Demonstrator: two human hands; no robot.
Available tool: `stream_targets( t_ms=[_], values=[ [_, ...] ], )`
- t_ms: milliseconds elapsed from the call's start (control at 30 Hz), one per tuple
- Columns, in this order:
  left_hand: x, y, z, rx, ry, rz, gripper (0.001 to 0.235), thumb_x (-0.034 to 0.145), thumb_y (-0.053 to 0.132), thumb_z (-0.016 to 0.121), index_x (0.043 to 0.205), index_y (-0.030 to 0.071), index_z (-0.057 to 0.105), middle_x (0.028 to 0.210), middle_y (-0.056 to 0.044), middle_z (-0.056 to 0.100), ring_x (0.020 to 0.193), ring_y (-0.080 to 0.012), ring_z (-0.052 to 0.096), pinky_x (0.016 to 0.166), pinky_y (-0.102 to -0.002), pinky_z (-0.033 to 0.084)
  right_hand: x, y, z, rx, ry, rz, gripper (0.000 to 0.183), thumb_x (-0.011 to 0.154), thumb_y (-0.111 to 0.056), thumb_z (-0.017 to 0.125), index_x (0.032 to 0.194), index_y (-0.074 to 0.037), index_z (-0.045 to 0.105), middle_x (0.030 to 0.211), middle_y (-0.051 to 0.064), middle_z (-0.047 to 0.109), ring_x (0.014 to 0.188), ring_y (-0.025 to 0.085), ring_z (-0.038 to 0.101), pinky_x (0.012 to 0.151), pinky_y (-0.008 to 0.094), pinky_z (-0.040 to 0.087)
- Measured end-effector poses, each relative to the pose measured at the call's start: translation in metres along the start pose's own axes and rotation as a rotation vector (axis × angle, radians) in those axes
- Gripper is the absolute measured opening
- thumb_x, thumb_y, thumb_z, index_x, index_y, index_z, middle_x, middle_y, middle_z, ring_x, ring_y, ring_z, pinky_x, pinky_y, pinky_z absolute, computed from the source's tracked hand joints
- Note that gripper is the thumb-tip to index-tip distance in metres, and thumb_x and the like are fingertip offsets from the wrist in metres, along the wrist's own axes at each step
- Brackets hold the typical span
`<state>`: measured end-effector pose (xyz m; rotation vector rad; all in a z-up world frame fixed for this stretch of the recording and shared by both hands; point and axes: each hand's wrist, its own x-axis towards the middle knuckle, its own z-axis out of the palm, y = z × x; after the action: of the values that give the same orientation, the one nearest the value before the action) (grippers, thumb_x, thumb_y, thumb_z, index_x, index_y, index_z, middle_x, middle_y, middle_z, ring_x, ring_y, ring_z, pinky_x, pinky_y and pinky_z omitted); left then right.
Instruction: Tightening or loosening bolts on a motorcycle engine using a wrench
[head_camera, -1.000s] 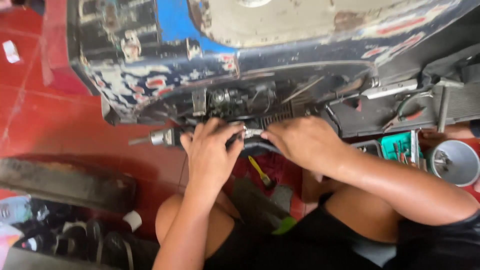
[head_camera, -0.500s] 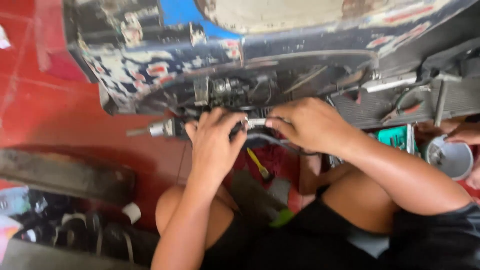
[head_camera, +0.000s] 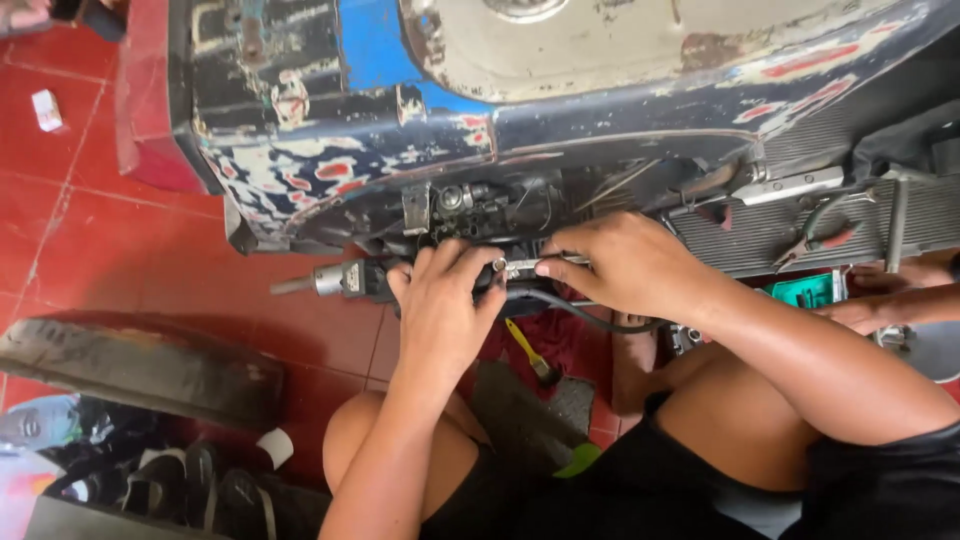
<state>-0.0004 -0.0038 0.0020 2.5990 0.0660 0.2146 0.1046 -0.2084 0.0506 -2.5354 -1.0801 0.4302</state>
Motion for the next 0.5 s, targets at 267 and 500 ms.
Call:
stream_targets(
  t_ms=[267,500],
  values=[
    [0.001,0.005,-0.004,0.02,0.034,0.035,0.015,0.095,0.031,0.067,0.109,0.024,0.07,0.095,0.002,0.064,0.09,-0.0224,0.058,0.089,-0.045,0.03,0.004,0.003,0.001,0.026,0.054,-0.034,0.03,0.099,-0.038,0.065,0.102,-0.01,0.075,0.082,0.015,0.077,0.082,0.037,0.075,0.065,0.047,0.059],
    [-0.003,0.003,-0.012,-0.138,0.094,0.015,0.016,0.097,0.031,0.067,0.112,0.027,0.07,0.103,0.002,0.066,0.094,-0.0218,0.058,0.089,-0.042,0.03,0.007,0.011,0.004,0.01,0.286,-0.217,0.024,0.1,-0.033,0.07,0.093,-0.012,0.076,0.077,0.008,0.075,0.083,0.031,0.073,0.07,0.042,0.056]
  ],
)
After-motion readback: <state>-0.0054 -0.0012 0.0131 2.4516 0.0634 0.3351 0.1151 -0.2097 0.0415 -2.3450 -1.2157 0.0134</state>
